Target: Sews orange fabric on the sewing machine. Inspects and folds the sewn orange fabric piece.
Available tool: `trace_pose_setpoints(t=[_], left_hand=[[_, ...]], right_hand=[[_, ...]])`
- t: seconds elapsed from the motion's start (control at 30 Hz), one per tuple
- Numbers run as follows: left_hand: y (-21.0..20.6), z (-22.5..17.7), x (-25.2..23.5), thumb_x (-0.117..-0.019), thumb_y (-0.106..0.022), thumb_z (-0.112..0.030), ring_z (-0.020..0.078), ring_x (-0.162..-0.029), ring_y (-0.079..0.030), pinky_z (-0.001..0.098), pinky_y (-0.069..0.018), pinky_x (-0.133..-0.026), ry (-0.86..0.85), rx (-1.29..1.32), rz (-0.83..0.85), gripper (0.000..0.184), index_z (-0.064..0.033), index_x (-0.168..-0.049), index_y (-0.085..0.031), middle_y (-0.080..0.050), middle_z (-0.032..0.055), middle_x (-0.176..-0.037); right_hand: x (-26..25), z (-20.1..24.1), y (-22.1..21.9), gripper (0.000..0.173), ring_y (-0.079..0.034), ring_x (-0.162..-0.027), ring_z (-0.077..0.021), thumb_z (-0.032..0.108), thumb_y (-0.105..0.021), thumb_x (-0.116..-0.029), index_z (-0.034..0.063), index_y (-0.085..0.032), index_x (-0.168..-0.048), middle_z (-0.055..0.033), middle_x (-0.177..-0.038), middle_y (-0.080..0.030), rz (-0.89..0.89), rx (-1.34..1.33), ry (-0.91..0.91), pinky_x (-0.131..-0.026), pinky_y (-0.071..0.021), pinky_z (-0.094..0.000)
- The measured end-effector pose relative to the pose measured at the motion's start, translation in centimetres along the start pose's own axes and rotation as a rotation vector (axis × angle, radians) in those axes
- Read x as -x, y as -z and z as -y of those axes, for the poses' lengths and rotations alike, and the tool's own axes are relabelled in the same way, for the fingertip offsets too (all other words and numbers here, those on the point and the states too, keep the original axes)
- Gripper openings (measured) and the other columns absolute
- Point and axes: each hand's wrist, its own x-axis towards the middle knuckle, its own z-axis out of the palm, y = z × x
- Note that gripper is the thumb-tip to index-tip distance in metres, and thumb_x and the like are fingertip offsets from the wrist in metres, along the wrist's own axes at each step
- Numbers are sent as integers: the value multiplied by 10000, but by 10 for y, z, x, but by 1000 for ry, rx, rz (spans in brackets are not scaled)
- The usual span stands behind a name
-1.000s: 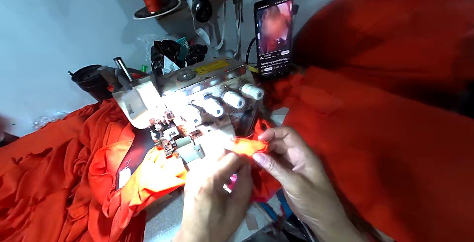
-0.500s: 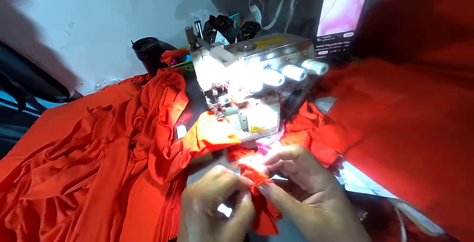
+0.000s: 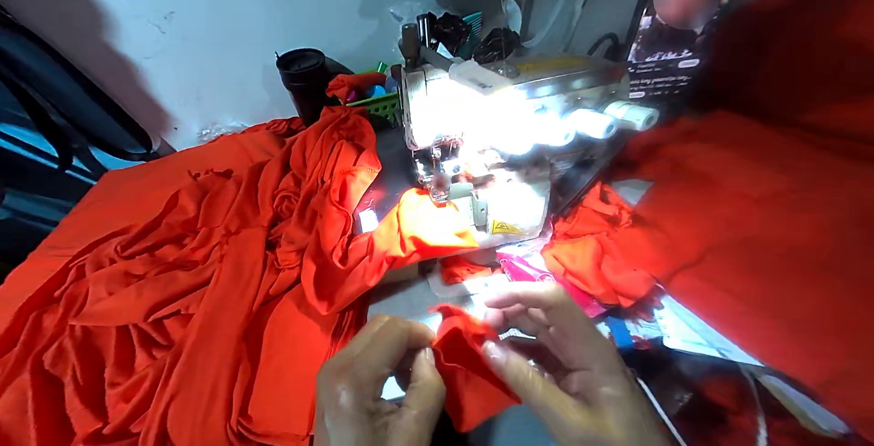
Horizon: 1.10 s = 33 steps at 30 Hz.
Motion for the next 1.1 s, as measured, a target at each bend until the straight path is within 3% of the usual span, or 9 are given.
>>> trace_pose_setpoints(t=[0.07, 0.2, 0.3, 0.47, 0.63, 0.9, 1.0, 1.03, 1.1], left_hand=[[-2, -1, -2, -927, -586, -81, 8, -736, -632, 125, -521, -675, -81, -63, 26, 145, 3, -896, -701, -690, 69, -815], [2, -2, -7, -951, -559, -101, 60, -763, -630, 145, -496, -675, -210, -171, 77, 152, -35, -894, -685, -680, 78, -820], [7, 4, -5, -954, -559, -104, 37, -780, -630, 130, -501, -700, -185, -177, 77, 154, -31, -910, -688, -687, 72, -843], [-8, -11, 10, -919, -672, -140, 54, -685, -586, 163, -482, -608, 3, -148, 72, 326, 75, -1137, -562, -660, 138, -891], [-32, -6, 14, -782, -702, -177, 100, -724, -623, 218, -493, -581, -5, -350, 6, 374, 6, -1099, -626, -679, 106, -924], [-44, 28, 10, -867, -625, -270, 116, -714, -625, 214, -507, -620, -126, -528, -232, 276, -20, -984, -641, -669, 111, -866], [-34, 26, 10, -751, -660, -58, -9, -656, -577, 121, -479, -588, 65, -230, -264, 170, -11, -913, -642, -632, 12, -780], [-30, 23, 11, -759, -648, 8, -33, -666, -614, 114, -520, -598, 168, 9, -261, 138, -42, -889, -649, -653, -36, -776], [-20, 14, 15, -915, -650, 10, 59, -721, -713, 230, -620, -667, 388, 615, -205, 101, -68, -916, -715, -730, -1, -832]], right_hand=[[-3, -1, -4, 310, -666, -988, -24, 254, -638, -988, 128, -652, -1271, -29, -1131, -685, 110, -19, 45, -758, -582, -164], [-11, -8, -4, 212, -623, -848, 1, 96, -564, -929, 85, -743, -1043, -15, -923, -694, 165, 126, 100, -709, -499, -120], [-12, -2, -5, 114, -671, -821, 4, 52, -650, -902, 5, -728, -971, -36, -918, -726, 66, 0, -40, -714, -560, -136], [-10, -5, -15, 229, -681, -793, 3, 56, -726, -772, 161, -657, -963, 58, -921, -690, -169, -41, -92, -621, -590, -160], [-2, -11, -21, 53, -563, -723, 36, 85, -693, -834, 58, -649, -843, 4, -770, -611, -123, 171, 88, -624, -454, -70], [15, -5, -21, 169, -583, -789, -63, 142, -694, -938, 97, -541, -881, -44, -811, -557, -192, 426, 370, -752, -473, -86], [16, -10, -18, 134, -590, -835, -60, 107, -670, -953, 83, -539, -943, -55, -870, -575, -262, 444, 364, -792, -473, -94], [15, -14, -16, 98, -598, -842, -54, 120, -658, -958, 78, -574, -986, -56, -876, -595, -283, 459, 339, -790, -478, -94], [11, -23, -12, 119, -620, -861, -29, 173, -642, -978, 71, -662, -1037, -48, -885, -641, -305, 459, 251, -795, -490, -100]])
